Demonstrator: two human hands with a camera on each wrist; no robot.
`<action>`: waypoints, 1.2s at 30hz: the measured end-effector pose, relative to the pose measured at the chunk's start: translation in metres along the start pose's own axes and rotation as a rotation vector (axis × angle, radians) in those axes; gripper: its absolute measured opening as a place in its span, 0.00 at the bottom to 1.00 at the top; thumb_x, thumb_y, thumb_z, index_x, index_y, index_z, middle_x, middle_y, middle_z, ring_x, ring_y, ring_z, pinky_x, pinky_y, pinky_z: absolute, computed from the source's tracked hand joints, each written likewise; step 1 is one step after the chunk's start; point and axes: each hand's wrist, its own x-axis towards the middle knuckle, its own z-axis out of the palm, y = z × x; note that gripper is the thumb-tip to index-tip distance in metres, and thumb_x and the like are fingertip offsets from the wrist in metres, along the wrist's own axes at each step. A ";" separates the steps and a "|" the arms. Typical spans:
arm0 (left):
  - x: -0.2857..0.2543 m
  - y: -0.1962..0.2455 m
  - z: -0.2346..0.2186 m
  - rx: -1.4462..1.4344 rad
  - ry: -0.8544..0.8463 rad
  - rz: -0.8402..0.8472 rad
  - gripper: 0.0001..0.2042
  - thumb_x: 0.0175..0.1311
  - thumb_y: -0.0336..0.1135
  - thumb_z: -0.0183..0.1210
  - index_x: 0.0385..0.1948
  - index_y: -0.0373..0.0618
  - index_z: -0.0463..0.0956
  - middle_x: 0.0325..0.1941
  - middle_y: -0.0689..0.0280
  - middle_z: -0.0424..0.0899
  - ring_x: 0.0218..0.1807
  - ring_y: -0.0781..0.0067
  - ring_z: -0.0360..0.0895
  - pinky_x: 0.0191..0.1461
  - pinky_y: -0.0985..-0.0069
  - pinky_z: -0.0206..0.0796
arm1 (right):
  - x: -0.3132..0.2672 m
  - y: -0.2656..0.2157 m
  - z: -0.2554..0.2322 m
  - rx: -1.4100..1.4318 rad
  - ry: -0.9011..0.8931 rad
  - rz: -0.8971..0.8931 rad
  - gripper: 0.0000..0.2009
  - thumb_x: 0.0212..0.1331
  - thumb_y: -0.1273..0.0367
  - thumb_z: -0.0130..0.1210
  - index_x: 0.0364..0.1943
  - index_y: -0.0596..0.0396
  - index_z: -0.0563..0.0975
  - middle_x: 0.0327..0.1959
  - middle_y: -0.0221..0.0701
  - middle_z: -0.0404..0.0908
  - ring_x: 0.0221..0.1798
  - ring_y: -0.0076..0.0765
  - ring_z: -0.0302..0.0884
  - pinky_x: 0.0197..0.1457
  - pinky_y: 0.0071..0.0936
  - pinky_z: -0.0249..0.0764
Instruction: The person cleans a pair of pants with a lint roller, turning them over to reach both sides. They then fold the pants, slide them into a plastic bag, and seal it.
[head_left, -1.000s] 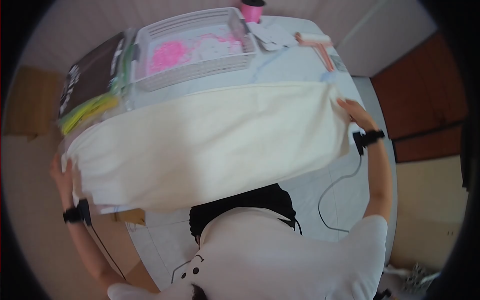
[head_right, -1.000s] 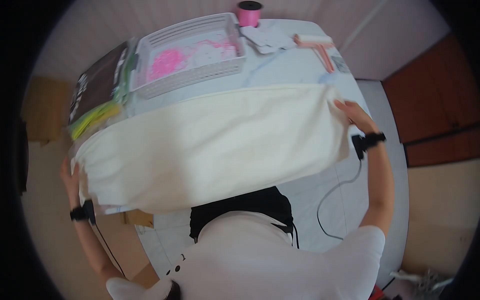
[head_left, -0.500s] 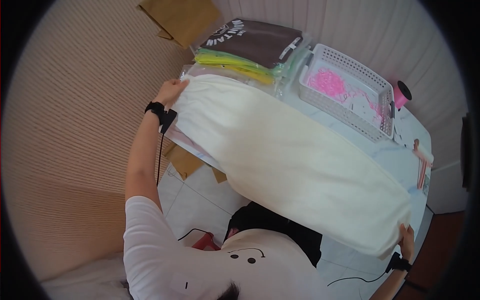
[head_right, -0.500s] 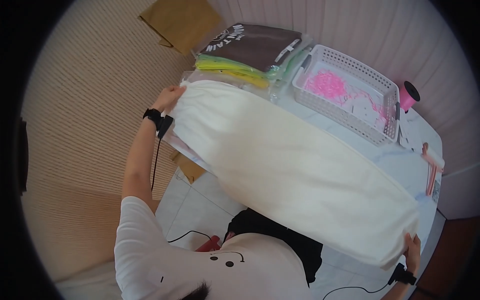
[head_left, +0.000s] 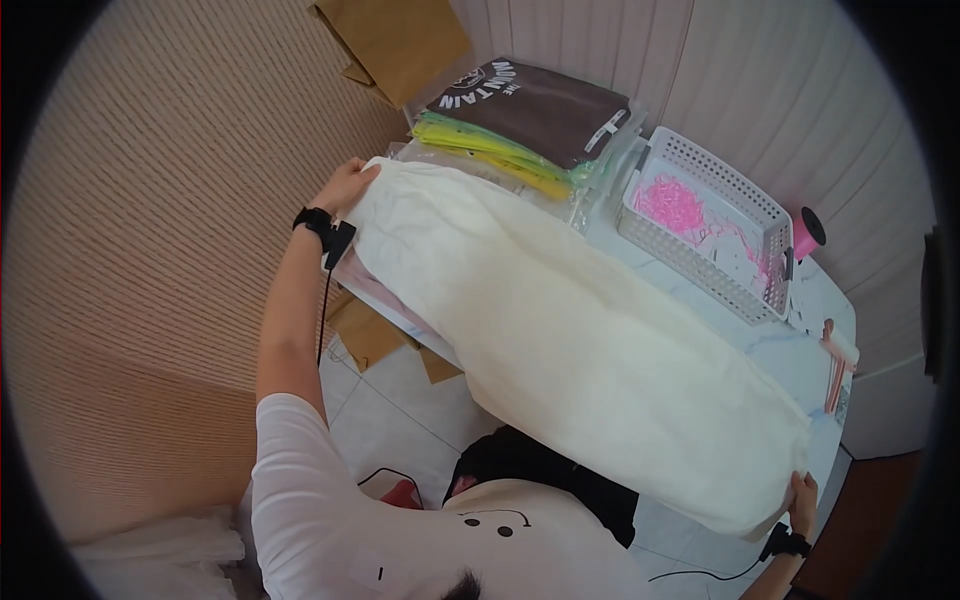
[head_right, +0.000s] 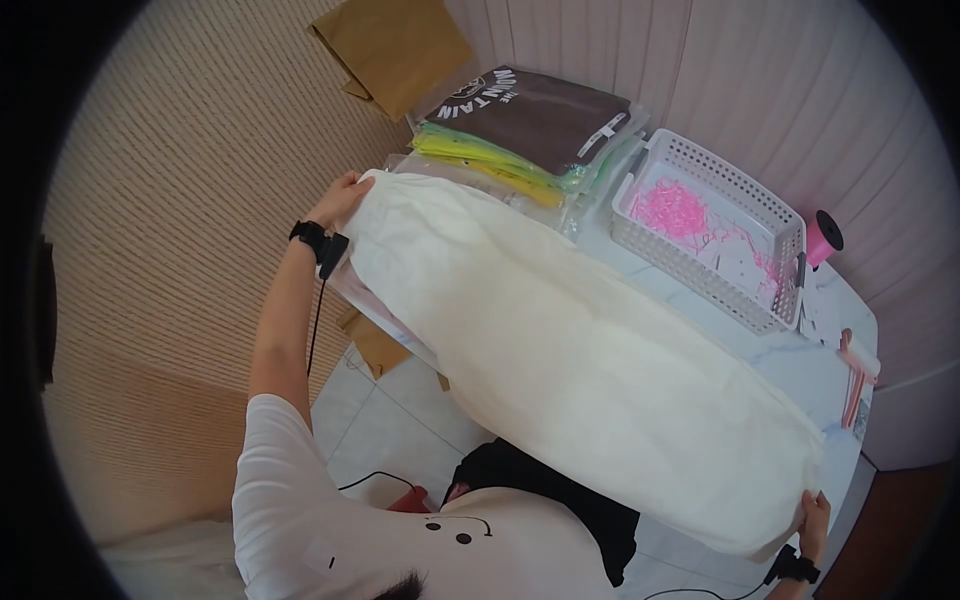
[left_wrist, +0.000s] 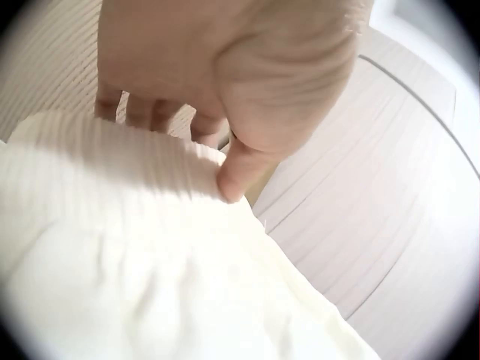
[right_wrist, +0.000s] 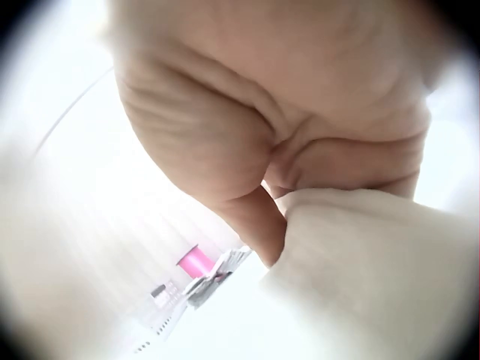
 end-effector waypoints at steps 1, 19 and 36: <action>-0.001 -0.002 0.005 0.002 0.046 0.033 0.19 0.64 0.47 0.56 0.41 0.37 0.72 0.38 0.63 0.80 0.42 0.70 0.75 0.48 0.72 0.66 | 0.000 -0.001 0.004 -0.018 0.016 0.038 0.23 0.63 0.63 0.54 0.55 0.67 0.68 0.46 0.36 0.78 0.48 0.32 0.76 0.53 0.29 0.72; 0.042 -0.035 0.014 -0.252 -0.492 -0.023 0.36 0.62 0.52 0.57 0.60 0.26 0.60 0.59 0.54 0.70 0.58 0.66 0.69 0.62 0.73 0.60 | -0.018 -0.008 0.021 -0.219 0.322 0.022 0.20 0.58 0.56 0.56 0.46 0.58 0.76 0.37 0.32 0.79 0.38 0.30 0.77 0.39 0.26 0.74; 0.075 -0.110 0.000 -0.356 -0.144 -0.035 0.11 0.61 0.43 0.62 0.28 0.51 0.70 0.33 0.73 0.74 0.37 0.81 0.68 0.45 0.82 0.60 | 0.042 -0.024 0.019 -0.258 0.332 -0.098 0.14 0.58 0.61 0.57 0.42 0.56 0.77 0.28 0.27 0.77 0.28 0.23 0.73 0.28 0.23 0.70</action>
